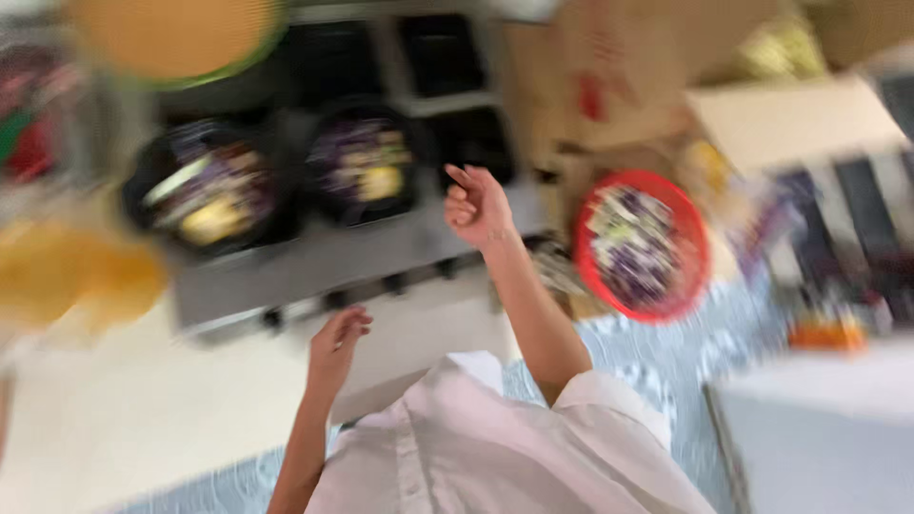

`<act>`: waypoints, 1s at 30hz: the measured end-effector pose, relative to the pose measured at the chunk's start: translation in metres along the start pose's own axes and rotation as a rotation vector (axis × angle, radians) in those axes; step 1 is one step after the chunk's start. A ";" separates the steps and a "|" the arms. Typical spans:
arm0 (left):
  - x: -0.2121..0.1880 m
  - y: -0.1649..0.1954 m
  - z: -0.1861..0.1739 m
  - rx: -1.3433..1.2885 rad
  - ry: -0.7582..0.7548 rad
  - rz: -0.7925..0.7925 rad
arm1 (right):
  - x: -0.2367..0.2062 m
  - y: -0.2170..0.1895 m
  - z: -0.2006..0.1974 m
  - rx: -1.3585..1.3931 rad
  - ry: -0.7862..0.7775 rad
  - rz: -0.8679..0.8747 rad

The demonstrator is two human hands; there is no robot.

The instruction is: The person assembles two individual dishes by placing shredded cabbage, corn, and sliced meat into small black pots on a stovetop. They also ladle a red sauce into one of the pots and arrange the ingredients by hand.

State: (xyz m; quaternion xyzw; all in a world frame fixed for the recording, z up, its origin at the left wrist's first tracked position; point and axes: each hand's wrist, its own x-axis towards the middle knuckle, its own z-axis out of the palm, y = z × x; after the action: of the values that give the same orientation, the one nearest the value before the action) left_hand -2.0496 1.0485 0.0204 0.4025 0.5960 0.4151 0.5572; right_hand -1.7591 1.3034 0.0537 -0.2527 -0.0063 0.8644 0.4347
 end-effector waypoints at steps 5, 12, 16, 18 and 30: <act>0.012 -0.010 0.095 0.077 -0.230 0.079 | -0.188 -0.129 -0.125 0.370 0.244 -0.598; 0.012 -0.019 0.280 0.059 -0.434 0.061 | -0.382 -0.279 -0.210 0.200 0.303 -1.254; -0.006 -0.013 0.371 0.057 -0.570 0.011 | -0.400 -0.339 -0.209 0.019 0.045 -1.073; -0.010 -0.013 0.401 0.084 -0.636 0.017 | -0.383 -0.354 -0.206 -0.036 0.448 -1.109; -0.030 0.011 0.440 0.344 -0.578 0.083 | -0.377 -0.365 -0.206 -0.081 0.109 -1.089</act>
State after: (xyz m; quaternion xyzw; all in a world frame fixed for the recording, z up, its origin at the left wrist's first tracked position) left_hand -1.6090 1.0441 0.0257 0.6155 0.4578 0.1993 0.6098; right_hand -1.2083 1.2030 0.1211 -0.2740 -0.1468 0.4993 0.8088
